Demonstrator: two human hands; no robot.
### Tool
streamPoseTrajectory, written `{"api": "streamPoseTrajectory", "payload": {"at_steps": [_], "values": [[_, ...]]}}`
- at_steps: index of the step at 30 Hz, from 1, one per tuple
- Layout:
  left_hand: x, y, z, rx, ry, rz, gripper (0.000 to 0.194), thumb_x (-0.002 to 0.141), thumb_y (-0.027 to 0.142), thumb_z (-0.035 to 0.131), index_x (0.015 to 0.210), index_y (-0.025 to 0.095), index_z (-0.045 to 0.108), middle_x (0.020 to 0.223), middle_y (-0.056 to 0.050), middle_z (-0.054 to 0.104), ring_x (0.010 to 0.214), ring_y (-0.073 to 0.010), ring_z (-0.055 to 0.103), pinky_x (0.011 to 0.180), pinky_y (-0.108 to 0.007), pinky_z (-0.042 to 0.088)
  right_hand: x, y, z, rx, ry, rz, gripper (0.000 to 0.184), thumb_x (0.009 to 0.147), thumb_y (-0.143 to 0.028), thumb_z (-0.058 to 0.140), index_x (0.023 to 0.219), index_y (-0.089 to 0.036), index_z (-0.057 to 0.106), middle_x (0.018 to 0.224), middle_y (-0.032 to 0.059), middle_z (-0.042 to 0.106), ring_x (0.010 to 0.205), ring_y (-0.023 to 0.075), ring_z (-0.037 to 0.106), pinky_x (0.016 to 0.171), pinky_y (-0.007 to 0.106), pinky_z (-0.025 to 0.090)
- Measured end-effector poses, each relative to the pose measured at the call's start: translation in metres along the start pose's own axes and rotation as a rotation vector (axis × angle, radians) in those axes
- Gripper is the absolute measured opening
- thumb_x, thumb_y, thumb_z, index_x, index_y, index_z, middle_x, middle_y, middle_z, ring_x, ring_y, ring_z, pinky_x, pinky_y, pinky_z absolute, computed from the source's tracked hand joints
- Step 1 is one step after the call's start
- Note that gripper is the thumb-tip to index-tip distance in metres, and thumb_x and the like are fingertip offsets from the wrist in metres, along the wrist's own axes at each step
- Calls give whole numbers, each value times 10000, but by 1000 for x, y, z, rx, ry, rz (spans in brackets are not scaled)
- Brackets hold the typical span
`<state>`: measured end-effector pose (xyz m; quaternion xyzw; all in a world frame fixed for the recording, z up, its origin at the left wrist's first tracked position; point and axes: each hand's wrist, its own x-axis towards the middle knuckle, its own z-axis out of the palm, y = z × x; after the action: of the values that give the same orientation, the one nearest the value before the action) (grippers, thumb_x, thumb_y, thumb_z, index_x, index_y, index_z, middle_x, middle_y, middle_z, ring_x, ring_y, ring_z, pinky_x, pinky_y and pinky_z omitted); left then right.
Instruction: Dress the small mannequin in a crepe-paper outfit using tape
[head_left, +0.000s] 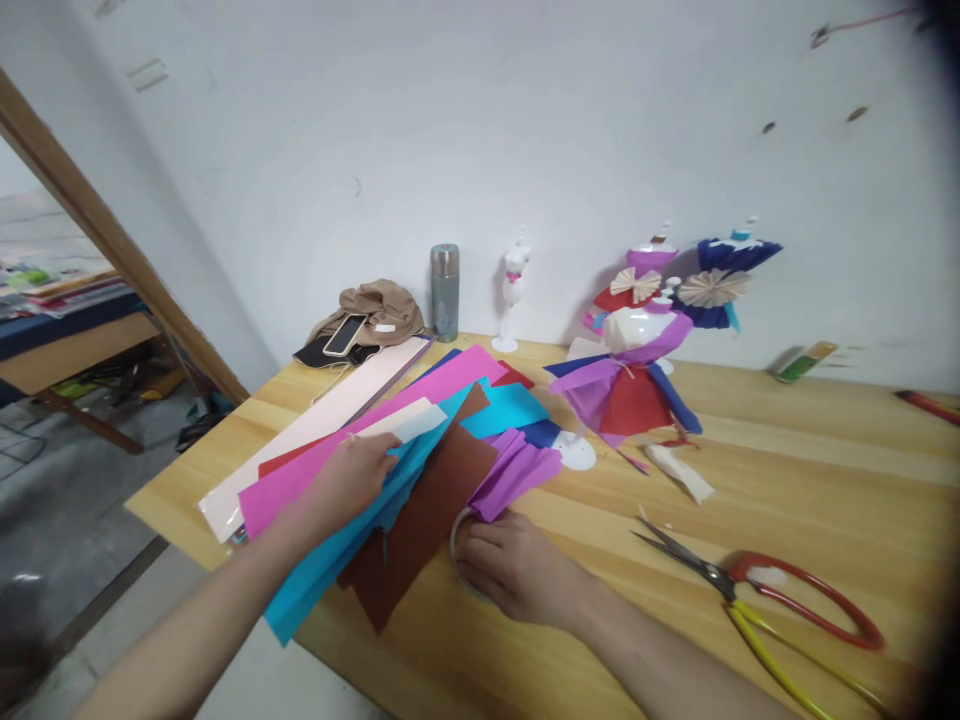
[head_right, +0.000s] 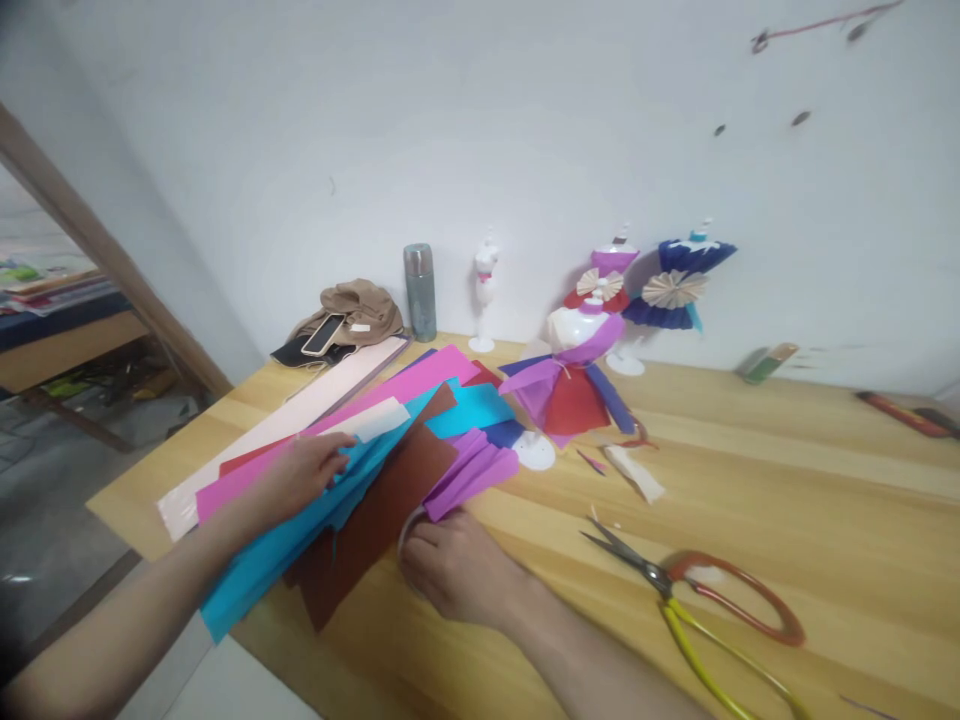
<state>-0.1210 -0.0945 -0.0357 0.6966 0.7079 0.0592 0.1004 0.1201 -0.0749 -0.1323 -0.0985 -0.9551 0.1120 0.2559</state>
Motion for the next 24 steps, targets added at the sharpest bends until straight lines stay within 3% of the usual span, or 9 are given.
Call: {"api": "streamPoseTrajectory", "payload": {"at_steps": [2,5,9,14,20,22,24], "values": [[17,-14,2,59,18,-87,268,934,235,507,1082,241,730,1117,-59,774,1077,-243,705,950,-331,510,0,-1,-1,-31,4,4,223,967,-134,466,787,-184,588,718,15,648,625,130,540,613,315,316],[40,-30,12,118,81,-157,335,932,332,544,1209,197,676,1272,-134,694,1243,-315,613,997,-402,489,0,-1,-1,-55,-15,13,236,968,-133,464,777,-183,593,719,17,650,622,130,536,599,323,322],[55,-44,26,132,34,-165,368,895,415,617,1189,201,669,1248,-129,695,1194,-306,632,959,-378,500,0,0,2,-55,7,-2,251,963,-147,466,743,-185,579,699,14,643,607,127,530,576,320,333],[57,-44,32,136,13,-141,323,933,419,540,1047,149,677,1148,-156,709,1134,-315,645,938,-382,496,0,1,3,-51,63,-18,263,966,-155,449,737,-193,573,689,9,653,600,123,537,575,311,339],[60,-40,39,117,55,-112,827,773,539,729,1440,144,442,1396,-223,585,1312,-420,527,1017,-484,453,2,0,2,-34,51,-9,262,972,-177,459,741,-195,581,697,11,669,606,123,555,583,308,358],[64,-41,43,92,53,-91,801,740,491,762,1397,125,486,1363,-233,605,1278,-422,559,998,-476,466,2,1,2,-16,55,-24,252,965,-165,461,742,-199,573,699,11,670,608,125,562,596,305,367],[68,-41,46,47,42,-64,656,731,444,762,1281,134,585,1279,-199,665,1206,-392,618,974,-442,486,2,1,3,-7,68,-50,258,959,-162,460,721,-206,549,677,8,654,601,127,558,597,303,363]]}}
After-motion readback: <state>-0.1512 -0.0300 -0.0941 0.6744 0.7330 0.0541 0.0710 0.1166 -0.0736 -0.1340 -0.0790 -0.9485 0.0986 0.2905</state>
